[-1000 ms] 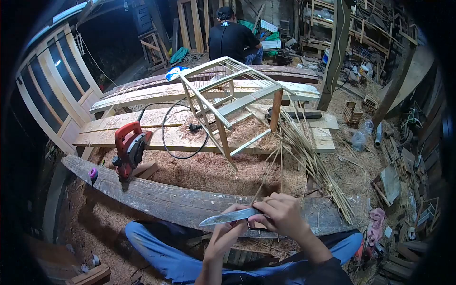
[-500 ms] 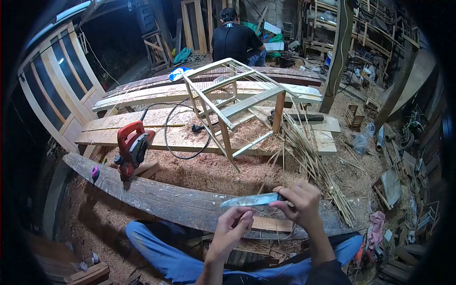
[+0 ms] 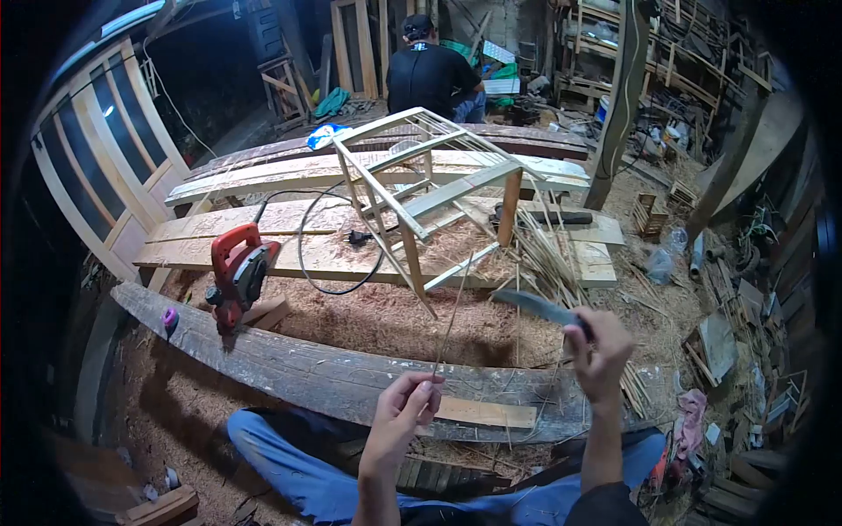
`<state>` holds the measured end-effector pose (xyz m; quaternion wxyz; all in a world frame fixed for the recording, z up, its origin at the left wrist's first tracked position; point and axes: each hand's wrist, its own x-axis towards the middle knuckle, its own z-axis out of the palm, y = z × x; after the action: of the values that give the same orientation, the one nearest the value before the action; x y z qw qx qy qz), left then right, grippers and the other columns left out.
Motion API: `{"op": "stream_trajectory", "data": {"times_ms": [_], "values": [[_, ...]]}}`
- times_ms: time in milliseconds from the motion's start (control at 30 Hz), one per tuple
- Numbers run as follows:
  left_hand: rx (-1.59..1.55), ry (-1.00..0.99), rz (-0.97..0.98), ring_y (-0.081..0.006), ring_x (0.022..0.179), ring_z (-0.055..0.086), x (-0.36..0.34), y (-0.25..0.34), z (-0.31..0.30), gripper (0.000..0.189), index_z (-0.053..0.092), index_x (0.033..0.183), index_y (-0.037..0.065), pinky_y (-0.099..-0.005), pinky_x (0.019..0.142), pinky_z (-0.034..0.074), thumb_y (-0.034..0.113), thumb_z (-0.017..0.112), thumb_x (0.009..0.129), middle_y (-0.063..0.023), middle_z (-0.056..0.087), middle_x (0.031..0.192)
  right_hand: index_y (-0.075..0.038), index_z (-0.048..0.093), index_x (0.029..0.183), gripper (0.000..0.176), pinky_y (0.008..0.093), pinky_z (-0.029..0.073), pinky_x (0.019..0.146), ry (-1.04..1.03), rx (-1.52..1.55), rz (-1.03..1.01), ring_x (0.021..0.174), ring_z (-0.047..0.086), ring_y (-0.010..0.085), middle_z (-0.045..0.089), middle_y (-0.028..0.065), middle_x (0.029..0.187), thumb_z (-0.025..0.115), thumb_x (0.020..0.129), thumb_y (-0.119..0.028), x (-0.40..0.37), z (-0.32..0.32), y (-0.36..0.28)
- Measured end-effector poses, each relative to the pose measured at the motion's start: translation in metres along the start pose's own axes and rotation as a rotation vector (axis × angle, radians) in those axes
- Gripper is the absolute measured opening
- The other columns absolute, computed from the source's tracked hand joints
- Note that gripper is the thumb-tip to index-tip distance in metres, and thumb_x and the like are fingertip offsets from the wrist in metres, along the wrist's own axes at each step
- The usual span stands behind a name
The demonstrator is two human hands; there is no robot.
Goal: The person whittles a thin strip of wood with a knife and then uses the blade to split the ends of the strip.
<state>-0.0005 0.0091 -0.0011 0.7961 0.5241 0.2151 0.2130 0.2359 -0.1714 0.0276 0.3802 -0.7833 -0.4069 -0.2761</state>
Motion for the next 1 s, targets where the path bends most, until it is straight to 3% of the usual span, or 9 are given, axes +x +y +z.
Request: {"op": "stream_trajectory", "data": {"times_ms": [267,367,400,467,533,600,800,900,1000], "values": [[0.087,-0.132,-0.041,-0.0033,0.080,0.050,-0.004,-0.020,0.026,0.024,0.058,0.125,0.000,-0.0196,0.068,0.041,0.016,0.055,0.107,0.0009,0.059,0.092,-0.007,0.074,0.093,0.030,0.0353,0.051,0.061,-0.285,0.374,-0.059,0.068,0.067,0.0249,0.069,0.0084,0.079,0.085,0.079,-0.032,-0.022,0.033,-0.065],[0.107,-0.149,-0.043,-0.0029,0.077,0.049,-0.002,-0.022,0.030,0.024,0.058,0.125,0.000,-0.0195,0.065,0.041,0.016,0.056,0.107,0.0017,0.059,0.091,-0.003,0.073,0.093,0.024,0.0313,0.053,0.063,-0.357,0.473,0.113,0.069,0.068,0.0209,0.070,0.0099,0.080,0.084,0.078,-0.019,-0.022,0.030,-0.061],[0.117,-0.156,-0.044,-0.0027,0.075,0.049,-0.001,-0.023,0.030,0.024,0.058,0.124,0.000,-0.0195,0.064,0.041,0.016,0.056,0.107,0.0022,0.059,0.090,-0.003,0.073,0.093,0.024,0.0313,0.053,0.063,-0.356,0.470,0.114,0.069,0.068,0.0209,0.070,0.0099,0.080,0.084,0.078,-0.019,-0.022,0.028,-0.057],[0.127,-0.189,-0.070,-0.0025,0.074,0.049,0.001,-0.025,0.025,0.023,0.060,0.123,0.000,-0.0195,0.064,0.041,0.016,0.057,0.106,0.0025,0.059,0.089,-0.001,0.072,0.093,0.022,0.0287,0.051,0.060,-0.343,0.521,0.367,0.066,0.065,0.0147,0.068,0.0073,0.078,0.083,0.081,-0.017,-0.023,0.024,-0.046],[0.141,-0.221,-0.097,-0.0022,0.073,0.048,0.001,-0.024,0.023,0.023,0.061,0.121,0.000,-0.0195,0.064,0.041,0.017,0.058,0.106,0.0028,0.059,0.088,0.000,0.071,0.090,0.021,0.0222,0.039,0.053,-0.233,0.639,0.525,0.061,0.052,0.0032,0.060,-0.0036,0.069,0.081,0.088,-0.018,-0.018,0.018,-0.042],[0.282,-0.210,-0.046,-0.0016,0.072,0.047,0.001,-0.021,0.024,0.021,0.064,0.116,0.000,-0.0193,0.062,0.040,0.017,0.060,0.105,0.0044,0.058,0.085,0.000,0.070,0.089,0.022,0.0211,0.034,0.052,-0.053,0.689,0.580,0.060,0.046,0.0009,0.057,-0.0067,0.067,0.079,0.091,-0.020,-0.011,0.016,-0.040],[0.312,-0.205,-0.093,-0.0039,0.082,0.053,0.004,-0.021,0.012,0.022,0.062,0.117,-0.002,-0.0212,0.073,0.045,0.017,0.060,0.105,0.0029,0.060,0.089,-0.001,0.070,0.089,0.022,0.0212,0.040,0.057,-0.022,0.639,0.575,0.065,0.051,0.0023,0.061,-0.0047,0.072,0.079,0.092,-0.021,-0.010,0.014,-0.043],[0.208,-0.141,-0.034,-0.0012,0.072,0.047,0.004,-0.026,0.016,0.019,0.065,0.113,0.001,-0.0195,0.060,0.037,0.018,0.061,0.104,0.0059,0.057,0.085,0.000,0.072,0.093,0.021,0.0230,0.048,0.063,-0.245,0.797,0.500,0.071,0.062,0.0056,0.071,0.0021,0.080,0.081,0.089,-0.018,-0.022,0.026,-0.058],[0.161,-0.107,-0.013,-0.0016,0.073,0.046,0.001,-0.022,0.024,0.019,0.064,0.114,0.001,-0.0201,0.062,0.038,0.018,0.060,0.105,0.0060,0.056,0.085,0.001,0.074,0.094,0.021,0.0250,0.050,0.063,-0.432,0.666,0.414,0.073,0.065,0.0065,0.072,0.0052,0.079,0.082,0.087,-0.018,-0.029,0.033,-0.065]]}}
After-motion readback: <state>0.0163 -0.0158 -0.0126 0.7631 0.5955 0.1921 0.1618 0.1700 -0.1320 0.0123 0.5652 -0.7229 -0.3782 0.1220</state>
